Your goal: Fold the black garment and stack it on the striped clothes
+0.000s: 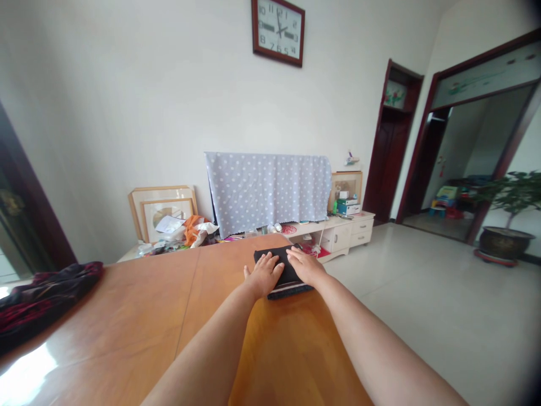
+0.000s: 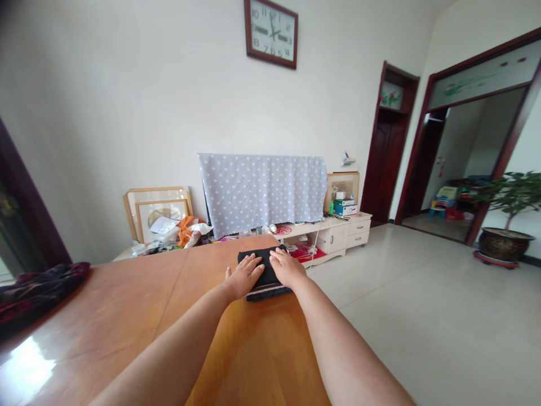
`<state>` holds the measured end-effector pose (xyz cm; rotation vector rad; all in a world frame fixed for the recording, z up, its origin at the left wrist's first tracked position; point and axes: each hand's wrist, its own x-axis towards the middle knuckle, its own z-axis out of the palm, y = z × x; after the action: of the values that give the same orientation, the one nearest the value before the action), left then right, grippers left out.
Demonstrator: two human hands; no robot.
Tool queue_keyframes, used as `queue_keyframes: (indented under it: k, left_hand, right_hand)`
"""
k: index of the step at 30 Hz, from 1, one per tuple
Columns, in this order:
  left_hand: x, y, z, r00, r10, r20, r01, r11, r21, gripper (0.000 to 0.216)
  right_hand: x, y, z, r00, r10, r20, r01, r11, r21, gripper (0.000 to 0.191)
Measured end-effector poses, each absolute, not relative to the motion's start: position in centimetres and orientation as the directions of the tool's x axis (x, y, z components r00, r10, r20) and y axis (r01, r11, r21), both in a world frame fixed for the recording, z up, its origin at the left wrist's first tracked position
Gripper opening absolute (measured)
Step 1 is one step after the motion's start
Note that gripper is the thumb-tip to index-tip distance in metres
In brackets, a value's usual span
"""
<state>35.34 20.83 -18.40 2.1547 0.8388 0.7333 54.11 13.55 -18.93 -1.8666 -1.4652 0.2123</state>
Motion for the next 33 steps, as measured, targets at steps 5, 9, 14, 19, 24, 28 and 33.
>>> queue_keyframes:
  k: [5, 9, 14, 19, 24, 28, 33]
  left_hand:
    - [35.4, 20.7, -18.7, 0.632, 0.735, 0.245, 0.352, -0.554, 0.754, 0.038]
    - [35.6, 20.8, -18.2, 0.629, 0.744, 0.224, 0.354, -0.531, 0.770, 0.037]
    - [34.4, 21.0, -17.3, 0.566, 0.784, 0.254, 0.330, -0.498, 0.802, 0.045]
    - [29.5, 20.5, -18.7, 0.343, 0.897, 0.280, 0.249, -0.375, 0.893, 0.051]
    - [23.5, 18.2, -20.6, 0.267, 0.935, 0.235, 0.358, -0.322, 0.876, 0.047]
    - [20.1, 16.0, -20.9, 0.269, 0.935, 0.231, 0.428, -0.331, 0.841, 0.045]
    - [16.7, 12.8, -20.3, 0.273, 0.935, 0.228, 0.429, -0.330, 0.841, 0.045]
  right_hand:
    - [54.1, 13.7, -19.0, 0.328, 0.899, 0.289, 0.772, -0.079, -0.631, 0.047]
    - [54.0, 13.9, -18.4, 0.329, 0.900, 0.286, 0.776, -0.086, -0.625, 0.047]
    - [53.5, 12.7, -17.2, 0.392, 0.857, 0.335, 0.764, -0.100, -0.637, 0.049]
    - [52.7, 9.3, -17.7, 0.554, 0.735, 0.392, 0.714, -0.176, -0.678, 0.056]
    - [51.6, 5.3, -19.5, 0.643, 0.685, 0.344, 0.647, -0.246, -0.722, 0.054]
    - [50.1, 3.2, -19.7, 0.658, 0.674, 0.335, 0.635, -0.258, -0.728, 0.052]
    - [46.4, 1.2, -19.7, 0.662, 0.662, 0.351, 0.657, -0.288, -0.696, 0.043]
